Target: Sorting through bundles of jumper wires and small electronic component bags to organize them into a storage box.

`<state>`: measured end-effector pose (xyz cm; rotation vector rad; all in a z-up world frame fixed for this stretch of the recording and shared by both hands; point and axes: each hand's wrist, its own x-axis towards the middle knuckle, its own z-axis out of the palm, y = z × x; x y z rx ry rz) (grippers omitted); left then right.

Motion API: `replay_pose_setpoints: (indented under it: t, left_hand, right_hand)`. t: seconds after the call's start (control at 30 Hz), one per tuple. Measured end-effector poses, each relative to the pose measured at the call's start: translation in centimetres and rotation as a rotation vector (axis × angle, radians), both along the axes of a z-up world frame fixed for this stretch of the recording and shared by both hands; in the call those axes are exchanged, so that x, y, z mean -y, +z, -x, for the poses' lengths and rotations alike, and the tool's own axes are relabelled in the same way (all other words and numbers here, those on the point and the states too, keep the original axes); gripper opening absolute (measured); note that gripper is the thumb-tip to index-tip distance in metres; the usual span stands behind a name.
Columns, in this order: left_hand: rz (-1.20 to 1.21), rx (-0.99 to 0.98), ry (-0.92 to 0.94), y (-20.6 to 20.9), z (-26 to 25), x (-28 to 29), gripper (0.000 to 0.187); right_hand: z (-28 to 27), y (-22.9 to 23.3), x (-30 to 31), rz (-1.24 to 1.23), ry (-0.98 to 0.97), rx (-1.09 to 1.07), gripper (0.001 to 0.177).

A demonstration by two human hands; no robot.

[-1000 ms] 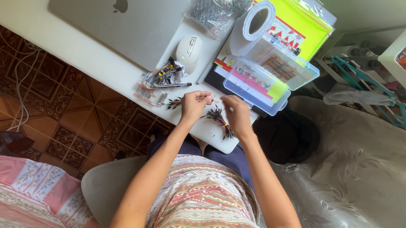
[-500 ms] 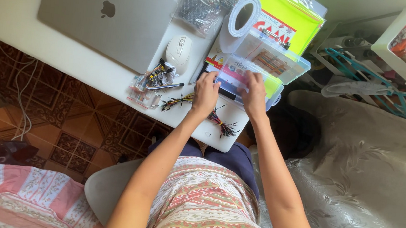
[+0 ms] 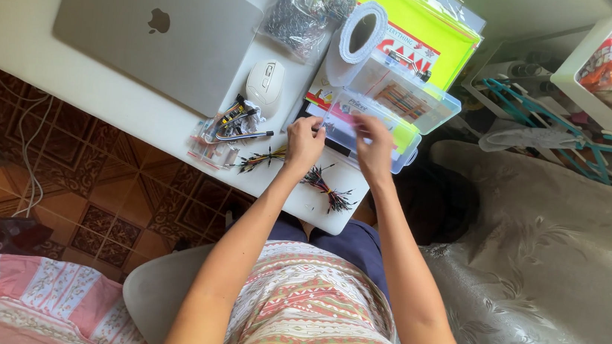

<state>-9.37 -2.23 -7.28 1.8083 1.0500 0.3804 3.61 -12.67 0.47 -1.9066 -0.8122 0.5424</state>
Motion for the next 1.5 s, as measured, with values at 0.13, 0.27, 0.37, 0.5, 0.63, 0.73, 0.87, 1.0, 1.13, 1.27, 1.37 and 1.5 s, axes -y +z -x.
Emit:
replay_pose_setpoints:
  t: [0.13,0.27,0.37,0.5,0.63,0.73,0.87,1.0,1.13,1.27,1.37,1.5]
  left_hand:
    - [0.152,0.041,0.051,0.5,0.6,-0.3,0.021]
    - [0.212,0.098,0.061,0.9,2.8,0.2,0.018]
    - [0.255,0.14,0.064,2.0,3.5,0.5,0.018]
    - [0.373,0.22,0.037,3.7,4.3,0.3,0.018]
    - [0.375,0.247,0.005,4.6,4.1,-0.3,0.014]
    - [0.39,0.242,0.045,5.3,4.2,-0.9,0.018]
    - [0.369,0.273,0.019,6.9,4.9,-1.4,0.017]
    - [0.321,0.3,-0.031,7.5,5.4,-1.7,0.021]
    - [0.312,0.276,-0.035,5.0,4.8,-1.3,0.021]
    - [0.739,0.461,0.12,-1.3,3.3,-0.2,0.03]
    - [0.891,0.493,0.208,-3.1,3.1,0.5,0.033]
    - [0.912,0.385,0.285,-2.8,3.6,0.7,0.033]
  right_hand:
    - [0.5,3.9,4.7,0.116,-0.335,0.246,0.024]
    - [-0.2,5.0,8.2,0.187,-0.561,0.133,0.071]
    - [-1.3,2.8,10.3,0.071,-0.5,-0.216,0.093]
    - [-1.8,1.3,11.1,-0.222,-0.394,-0.726,0.086]
    - [-1.6,1.6,11.5,-0.298,-0.482,-0.868,0.073]
    - [-0.8,3.8,9.7,-0.347,-0.347,-0.666,0.066]
    - [-0.5,6.0,7.9,-0.352,-0.339,-0.395,0.06]
    - [-1.3,7.5,6.8,-0.238,-0.376,-0.353,0.041]
    - [0.0,10.8,5.5,-0.116,-0.361,-0.277,0.024]
    - [2.5,12.4,4.8,-0.094,-0.154,0.271,0.017]
    - [4.7,13.2,4.5,-0.135,0.073,0.638,0.026]
    - [7.2,14.0,4.2,-0.182,0.334,0.872,0.034]
